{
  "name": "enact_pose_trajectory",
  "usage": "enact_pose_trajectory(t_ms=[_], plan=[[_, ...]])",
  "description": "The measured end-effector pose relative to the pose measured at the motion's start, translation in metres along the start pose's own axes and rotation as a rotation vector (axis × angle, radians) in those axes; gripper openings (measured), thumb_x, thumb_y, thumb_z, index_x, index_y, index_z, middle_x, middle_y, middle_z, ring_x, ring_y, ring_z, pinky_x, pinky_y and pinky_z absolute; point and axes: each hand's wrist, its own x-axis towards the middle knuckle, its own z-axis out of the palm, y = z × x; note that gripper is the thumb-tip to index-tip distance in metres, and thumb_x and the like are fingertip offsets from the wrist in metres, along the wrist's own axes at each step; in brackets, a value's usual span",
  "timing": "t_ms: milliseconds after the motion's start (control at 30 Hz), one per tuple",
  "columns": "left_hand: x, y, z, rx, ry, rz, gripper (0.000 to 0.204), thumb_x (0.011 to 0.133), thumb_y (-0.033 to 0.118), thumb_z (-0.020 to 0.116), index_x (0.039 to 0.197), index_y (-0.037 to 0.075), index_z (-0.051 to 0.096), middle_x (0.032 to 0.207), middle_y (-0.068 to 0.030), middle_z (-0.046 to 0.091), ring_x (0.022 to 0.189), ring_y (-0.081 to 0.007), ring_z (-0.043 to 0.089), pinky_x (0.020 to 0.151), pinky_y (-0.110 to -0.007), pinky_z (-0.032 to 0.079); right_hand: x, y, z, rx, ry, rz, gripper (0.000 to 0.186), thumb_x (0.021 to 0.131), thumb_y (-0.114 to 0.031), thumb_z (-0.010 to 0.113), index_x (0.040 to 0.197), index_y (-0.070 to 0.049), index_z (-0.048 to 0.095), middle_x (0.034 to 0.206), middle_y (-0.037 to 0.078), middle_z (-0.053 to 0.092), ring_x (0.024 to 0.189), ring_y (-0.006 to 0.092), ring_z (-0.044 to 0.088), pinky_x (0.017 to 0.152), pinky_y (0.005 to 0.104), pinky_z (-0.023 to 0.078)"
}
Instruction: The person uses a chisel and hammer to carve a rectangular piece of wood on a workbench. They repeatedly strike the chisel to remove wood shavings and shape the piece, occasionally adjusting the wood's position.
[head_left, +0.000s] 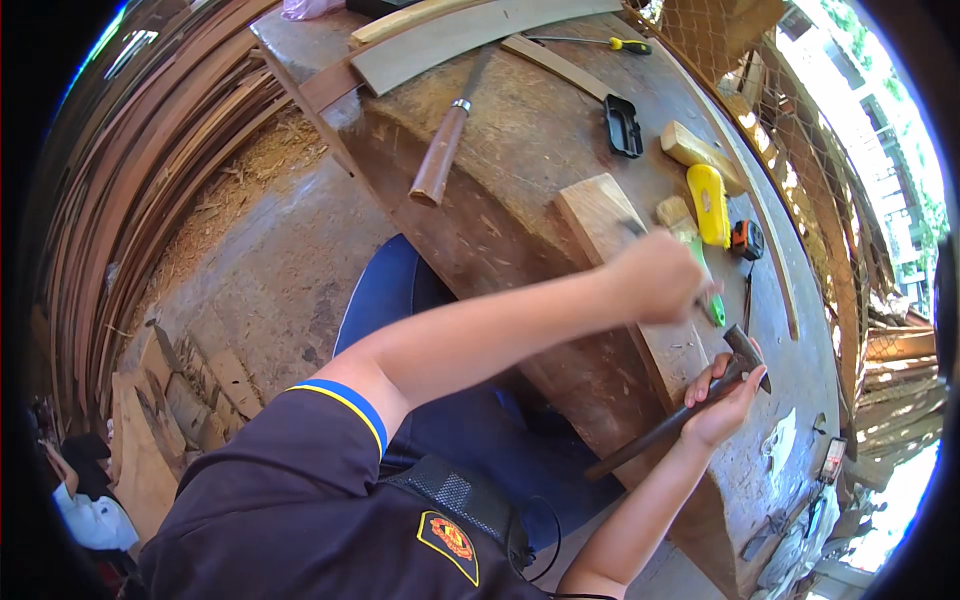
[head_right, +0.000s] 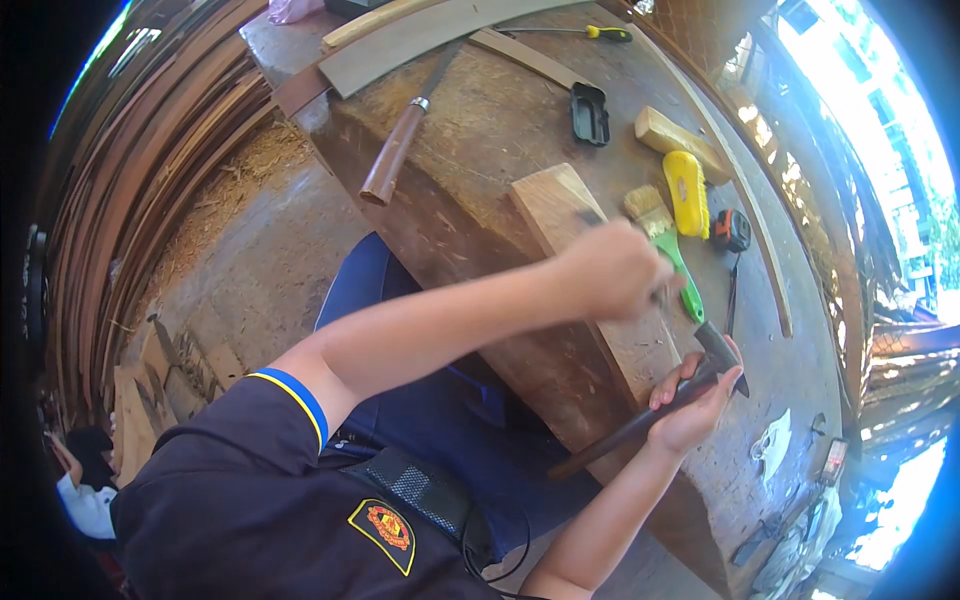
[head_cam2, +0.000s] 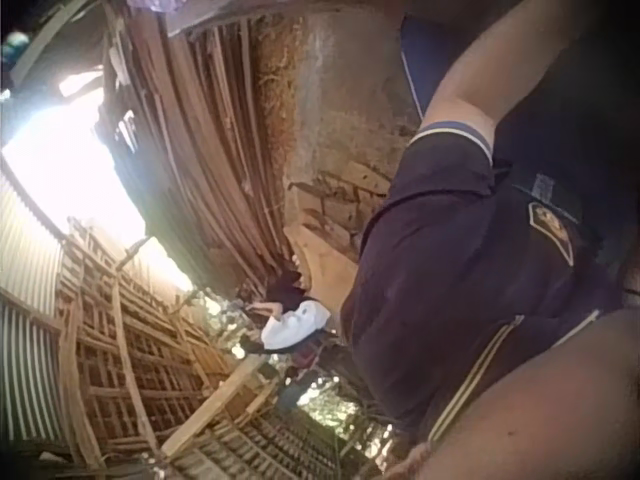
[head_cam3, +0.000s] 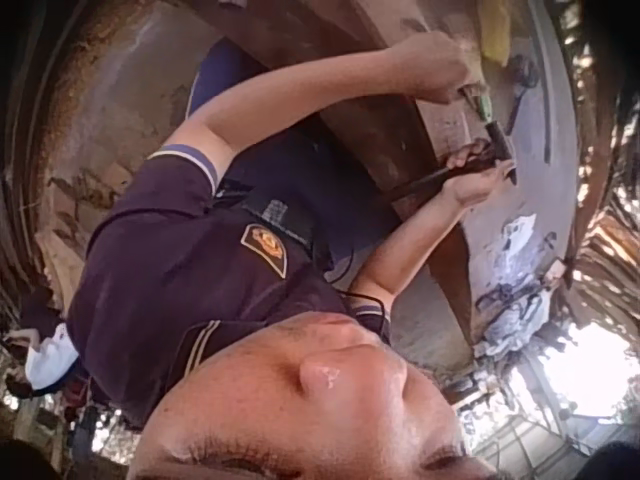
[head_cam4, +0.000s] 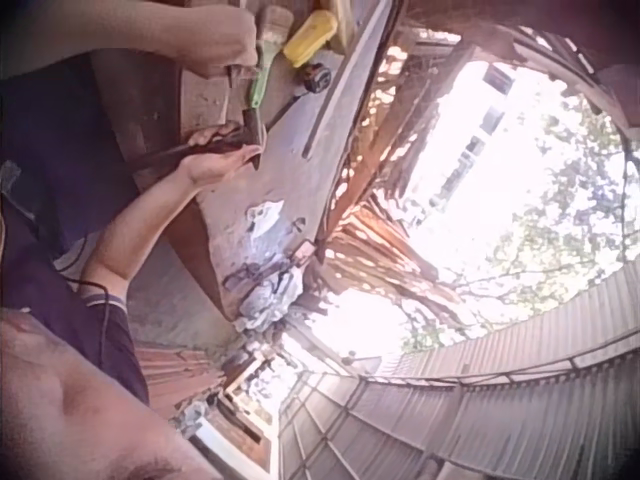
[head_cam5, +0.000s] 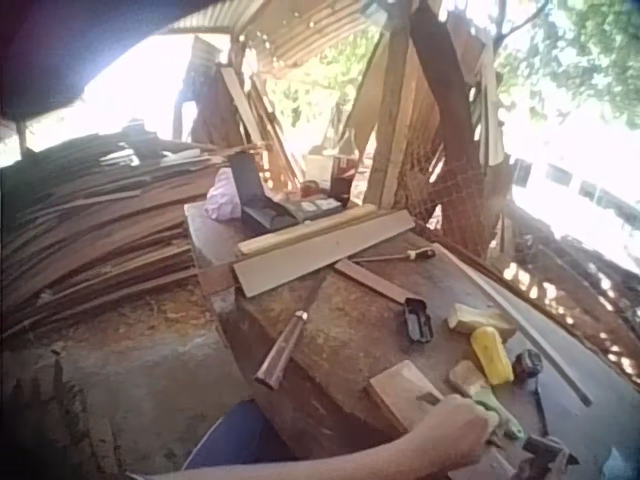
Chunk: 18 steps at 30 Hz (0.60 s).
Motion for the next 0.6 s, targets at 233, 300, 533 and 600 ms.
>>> enact_pose_trajectory(t_ms=[233,300,533,600], plan=[[0.001,-0.047,-0.022,0.057,0.065,-0.202,0.027,0.081,0.029,0.061,0.065,0.008,0.066,0.062,-0.0164,0.063,0.063,-0.0320,0.065,0.060,-0.044,0.048,-0.002,-0.001,0.004,-0.020,-0.007,-0.009,0.050,0.103,-0.047,0.030,0.131,-0.008,0.043,0.073,0.005,0.045,0.041,0.0103,0.039,0.031,0.0238,0.032],[0.000,-0.045,-0.025,0.030,0.076,-0.213,0.025,0.079,0.028,0.061,0.064,0.008,0.065,0.063,-0.0160,0.063,0.062,-0.0310,0.065,0.061,-0.043,0.048,-0.003,-0.002,0.004,-0.017,0.000,-0.011,0.050,0.103,-0.047,0.030,0.132,-0.008,0.043,0.073,0.005,0.045,0.040,0.0101,0.039,0.031,0.0236,0.032],[-0.047,0.023,-0.002,0.120,-0.127,0.141,0.014,0.072,0.024,0.061,0.068,0.012,0.066,0.061,-0.0092,0.063,0.067,-0.0236,0.065,0.067,-0.037,0.045,0.000,0.000,0.001,-0.031,-0.027,-0.006,0.051,0.103,-0.046,0.029,0.134,-0.008,0.041,0.074,0.005,0.045,0.040,0.0095,0.038,0.031,0.0228,0.032],[-0.036,-0.009,-0.005,0.143,-0.064,-0.005,0.012,0.074,0.024,0.063,0.071,0.015,0.070,0.060,-0.0092,0.063,0.060,-0.0262,0.064,0.059,-0.040,0.047,-0.003,-0.001,0.004,-0.037,-0.011,-0.002,0.052,0.103,-0.046,0.029,0.134,-0.007,0.041,0.074,0.005,0.045,0.041,0.0094,0.038,0.031,0.0227,0.032]])
